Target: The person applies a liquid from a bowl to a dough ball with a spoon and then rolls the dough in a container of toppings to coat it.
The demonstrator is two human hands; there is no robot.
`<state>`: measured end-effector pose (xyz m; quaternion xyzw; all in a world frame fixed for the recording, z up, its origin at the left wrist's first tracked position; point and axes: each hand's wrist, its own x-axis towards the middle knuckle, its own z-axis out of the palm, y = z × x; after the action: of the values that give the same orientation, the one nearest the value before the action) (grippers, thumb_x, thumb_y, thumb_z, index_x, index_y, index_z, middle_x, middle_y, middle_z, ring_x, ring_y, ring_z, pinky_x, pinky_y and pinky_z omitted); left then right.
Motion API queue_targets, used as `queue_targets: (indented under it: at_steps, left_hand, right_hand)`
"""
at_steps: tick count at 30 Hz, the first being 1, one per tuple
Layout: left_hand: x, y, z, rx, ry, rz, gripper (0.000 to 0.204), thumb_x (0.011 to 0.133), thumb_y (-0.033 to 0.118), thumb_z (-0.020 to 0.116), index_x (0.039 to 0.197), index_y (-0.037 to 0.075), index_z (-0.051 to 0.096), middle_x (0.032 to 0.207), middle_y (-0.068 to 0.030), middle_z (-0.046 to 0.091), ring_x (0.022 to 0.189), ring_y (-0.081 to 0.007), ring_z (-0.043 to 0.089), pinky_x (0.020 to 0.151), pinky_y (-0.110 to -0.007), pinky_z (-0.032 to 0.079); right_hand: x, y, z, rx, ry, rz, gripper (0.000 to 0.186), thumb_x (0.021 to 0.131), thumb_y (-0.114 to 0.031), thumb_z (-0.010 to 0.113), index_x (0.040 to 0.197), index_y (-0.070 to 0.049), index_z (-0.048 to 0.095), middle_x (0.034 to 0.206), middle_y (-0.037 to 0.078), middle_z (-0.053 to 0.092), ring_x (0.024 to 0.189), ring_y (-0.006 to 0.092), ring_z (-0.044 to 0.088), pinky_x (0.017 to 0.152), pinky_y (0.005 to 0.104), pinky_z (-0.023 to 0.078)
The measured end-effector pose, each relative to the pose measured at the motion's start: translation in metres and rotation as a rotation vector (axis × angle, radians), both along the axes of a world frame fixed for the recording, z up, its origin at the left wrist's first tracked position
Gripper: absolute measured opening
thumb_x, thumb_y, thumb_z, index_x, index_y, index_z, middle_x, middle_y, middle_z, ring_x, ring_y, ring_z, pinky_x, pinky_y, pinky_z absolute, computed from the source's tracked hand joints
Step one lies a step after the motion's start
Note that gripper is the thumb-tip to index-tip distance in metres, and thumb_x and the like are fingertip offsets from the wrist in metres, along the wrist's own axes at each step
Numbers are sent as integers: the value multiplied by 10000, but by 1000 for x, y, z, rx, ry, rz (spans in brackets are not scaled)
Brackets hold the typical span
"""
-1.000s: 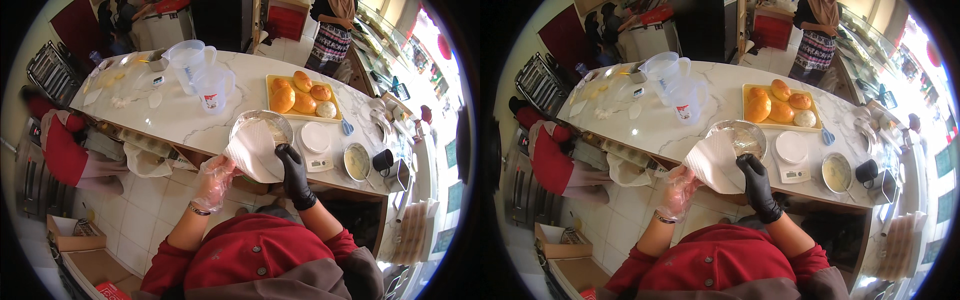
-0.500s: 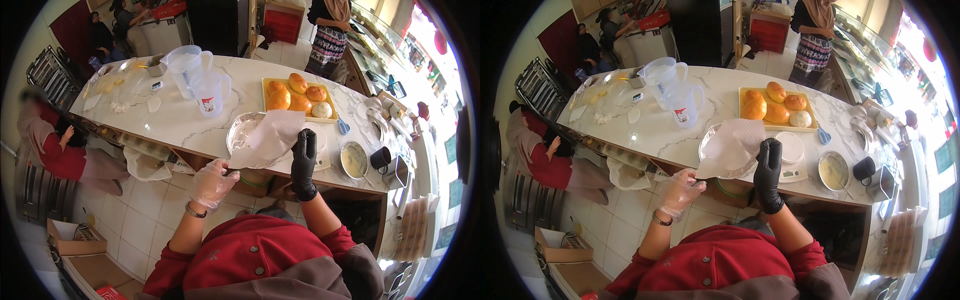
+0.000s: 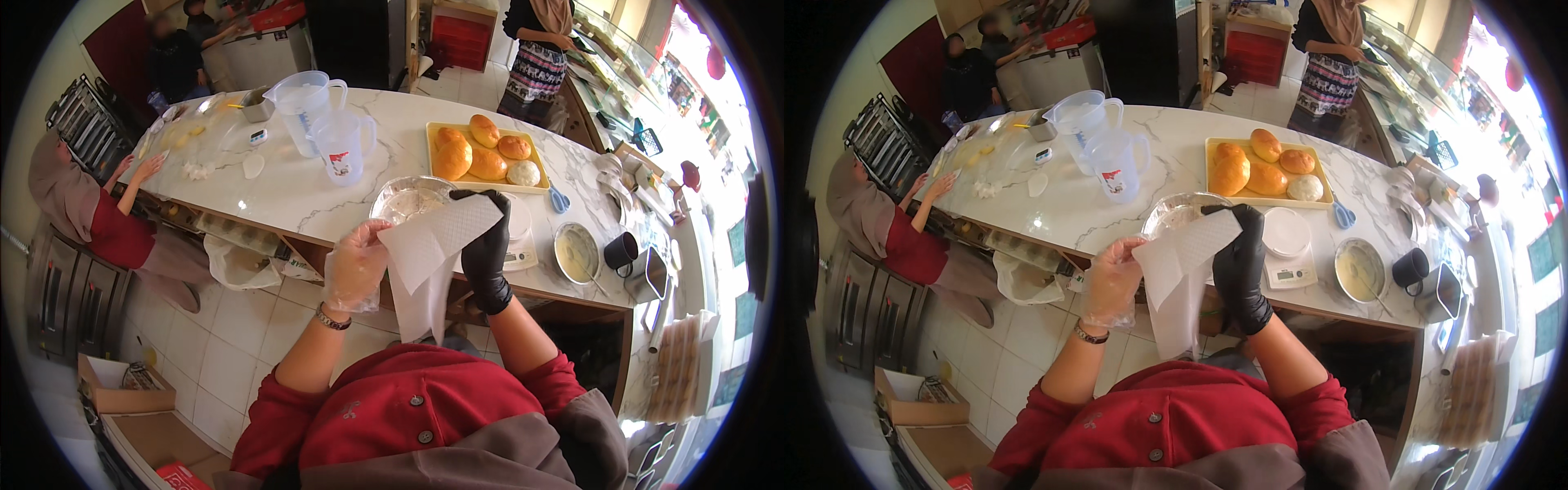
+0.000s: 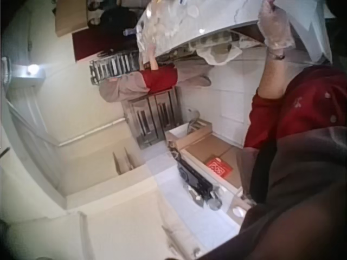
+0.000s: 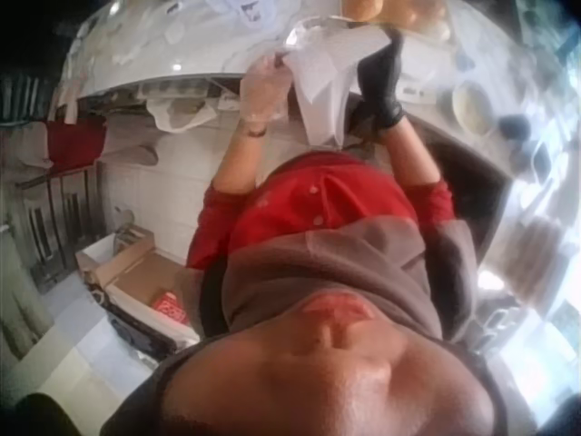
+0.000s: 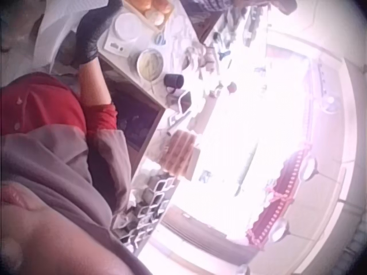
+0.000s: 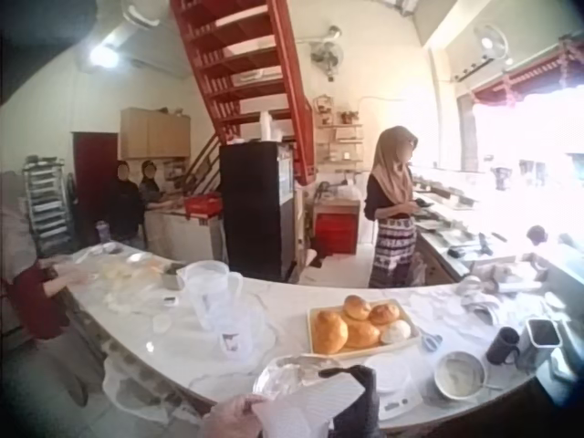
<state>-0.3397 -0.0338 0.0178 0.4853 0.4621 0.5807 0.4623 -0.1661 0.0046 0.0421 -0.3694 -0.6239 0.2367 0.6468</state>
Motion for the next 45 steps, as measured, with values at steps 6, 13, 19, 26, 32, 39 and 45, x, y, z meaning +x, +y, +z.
queue_targets:
  at_steps: [6,13,19,26,32,39,45]
  left_hand:
    - [-8,1,38,85,145,50,190,800,21,547,988,9,568,868,-24,610,786,-63,550,705,-193,437]
    - [-7,-7,56,198,78,-176,251,767,-91,528,1000,1,540,833,-25,603,788,-78,565,712,-217,457]
    - [-28,-13,67,463,539,-104,159,704,-90,562,776,46,603,912,-61,615,858,-170,596,722,-263,496]
    - [7,-18,93,1079,1403,-186,79,684,82,555,731,23,581,799,-88,581,754,-212,585,680,-296,494]
    - [30,-39,88,1090,1717,-302,104,631,122,589,704,49,585,752,-55,586,741,-204,585,653,-287,475]
    - [37,-33,89,1039,1581,-372,121,635,96,581,724,14,567,803,-87,572,781,-225,577,708,-293,478]
    - [-1,0,53,1101,1423,-297,207,726,99,556,904,-3,580,911,-121,582,862,-263,578,778,-319,473]
  right_hand:
    - [15,-3,-4,-166,-223,225,327,814,-29,495,1139,-4,477,958,94,601,870,165,576,813,262,445]
    - [38,0,17,-320,-98,518,144,759,-20,512,864,-18,610,1037,91,603,952,150,548,849,270,434]
    - [51,7,20,-359,50,691,219,796,-19,457,989,11,555,1121,157,563,989,197,548,847,281,437]
    - [49,-1,-19,-451,-351,669,776,644,-219,746,1284,17,375,1284,145,445,1201,231,401,1022,351,271]
    - [33,-5,-31,-536,-251,651,546,686,-142,691,1172,16,498,1120,130,570,1037,190,535,907,320,399]
    - [46,0,-28,-447,-503,635,465,712,-144,668,1124,28,536,1036,75,609,944,127,552,833,297,444]
    - [32,-13,-12,-555,201,908,493,667,-95,685,1107,69,533,1292,147,450,1126,186,472,925,312,381]
